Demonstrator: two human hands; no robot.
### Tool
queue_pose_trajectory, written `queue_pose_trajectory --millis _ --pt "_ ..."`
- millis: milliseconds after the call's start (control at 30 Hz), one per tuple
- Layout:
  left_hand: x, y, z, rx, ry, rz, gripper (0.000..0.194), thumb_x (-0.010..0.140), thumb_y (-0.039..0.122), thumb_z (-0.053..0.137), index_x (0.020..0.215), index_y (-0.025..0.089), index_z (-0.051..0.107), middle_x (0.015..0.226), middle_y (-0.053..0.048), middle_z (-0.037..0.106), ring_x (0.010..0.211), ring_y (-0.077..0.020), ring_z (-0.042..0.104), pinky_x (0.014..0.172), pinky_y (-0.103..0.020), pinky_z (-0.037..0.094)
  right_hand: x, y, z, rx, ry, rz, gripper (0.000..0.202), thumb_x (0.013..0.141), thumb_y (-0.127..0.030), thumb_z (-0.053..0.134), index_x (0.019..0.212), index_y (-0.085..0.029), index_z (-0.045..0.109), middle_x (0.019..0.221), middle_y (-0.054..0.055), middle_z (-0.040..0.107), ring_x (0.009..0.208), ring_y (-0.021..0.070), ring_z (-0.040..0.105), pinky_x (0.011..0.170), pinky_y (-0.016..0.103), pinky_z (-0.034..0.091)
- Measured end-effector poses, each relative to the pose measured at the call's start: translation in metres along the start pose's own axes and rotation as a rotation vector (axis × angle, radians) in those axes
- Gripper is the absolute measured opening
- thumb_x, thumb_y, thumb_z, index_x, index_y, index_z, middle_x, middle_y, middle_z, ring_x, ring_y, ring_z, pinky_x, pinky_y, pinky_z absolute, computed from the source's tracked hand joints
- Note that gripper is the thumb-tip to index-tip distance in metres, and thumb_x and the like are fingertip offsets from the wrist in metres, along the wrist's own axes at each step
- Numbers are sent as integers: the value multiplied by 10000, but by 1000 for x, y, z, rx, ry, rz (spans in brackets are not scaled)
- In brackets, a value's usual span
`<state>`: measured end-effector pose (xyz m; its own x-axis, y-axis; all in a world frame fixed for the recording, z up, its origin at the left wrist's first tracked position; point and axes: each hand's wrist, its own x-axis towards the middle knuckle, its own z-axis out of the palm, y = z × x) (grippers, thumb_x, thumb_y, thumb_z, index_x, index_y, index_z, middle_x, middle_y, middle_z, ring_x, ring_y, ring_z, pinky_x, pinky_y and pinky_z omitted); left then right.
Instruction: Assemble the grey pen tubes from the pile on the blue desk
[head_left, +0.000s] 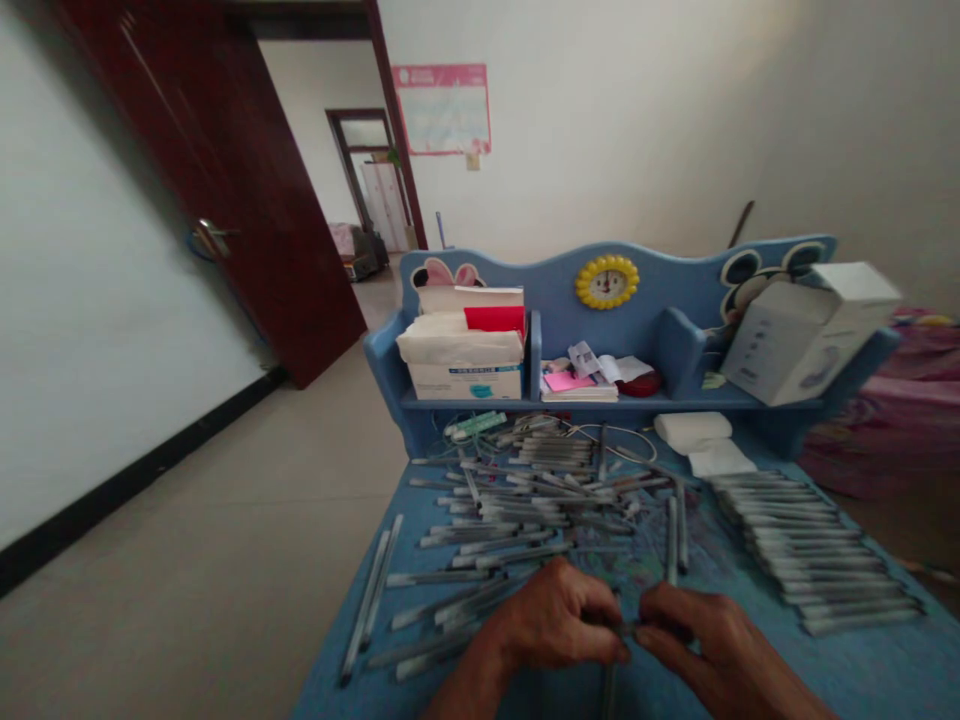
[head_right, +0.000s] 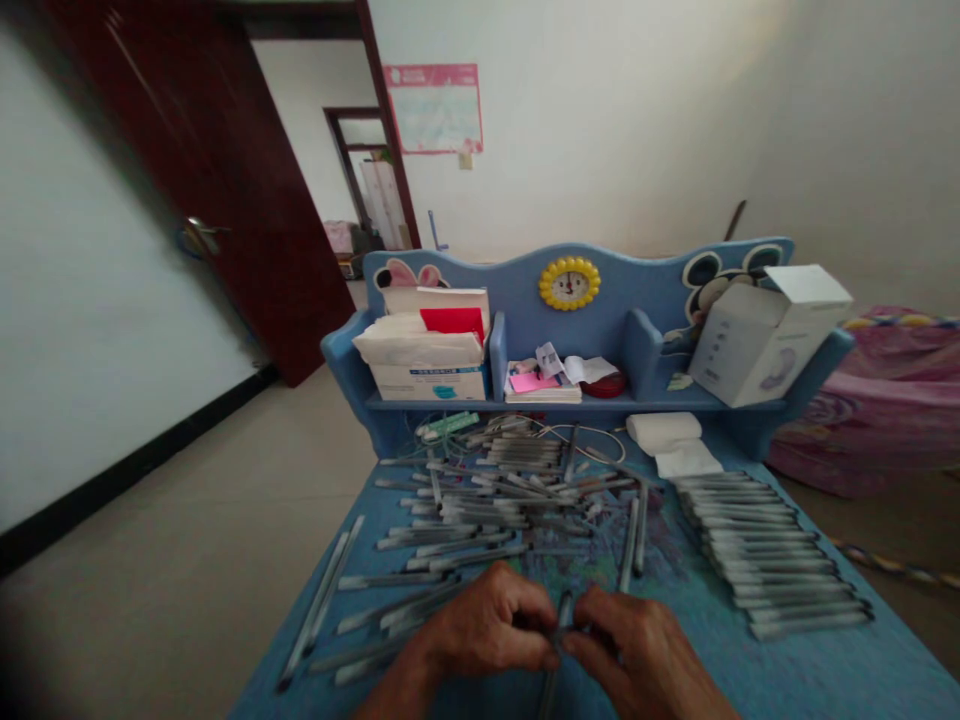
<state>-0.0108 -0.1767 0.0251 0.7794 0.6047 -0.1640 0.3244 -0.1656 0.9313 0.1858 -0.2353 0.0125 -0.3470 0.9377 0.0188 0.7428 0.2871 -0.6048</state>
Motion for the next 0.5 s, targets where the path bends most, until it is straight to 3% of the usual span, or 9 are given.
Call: queue_pose_trajectory --millis 133,267,500 --pt "4 6 -1 67 -12 17 61 630 196 647 647 139 635 530 67 438 527 -61 403 486 -163 278 2 -10 -5 -45 47 58 339 883 -348 397 614 -183 522 578 -14 570 535 93 519 517 208 300" --pt "7 10 -1 165 -17 2 75 665 217 612 651 144 621 525 67 418 529 -63 396 490 -166 273 -2 -14 -13 74 69 72 241 841 -330 463 659 -189 534 593 -22 565 556 95 519 525 201 299" --pt "14 18 15 542 44 143 145 729 177 565 588 152 540 524 60 427 535 -67 435 516 -190 277 -8 1 -8 288 132 128 323 843 -359 425 576 -183 472 492 -40 453 472 82 422 463 204 261"
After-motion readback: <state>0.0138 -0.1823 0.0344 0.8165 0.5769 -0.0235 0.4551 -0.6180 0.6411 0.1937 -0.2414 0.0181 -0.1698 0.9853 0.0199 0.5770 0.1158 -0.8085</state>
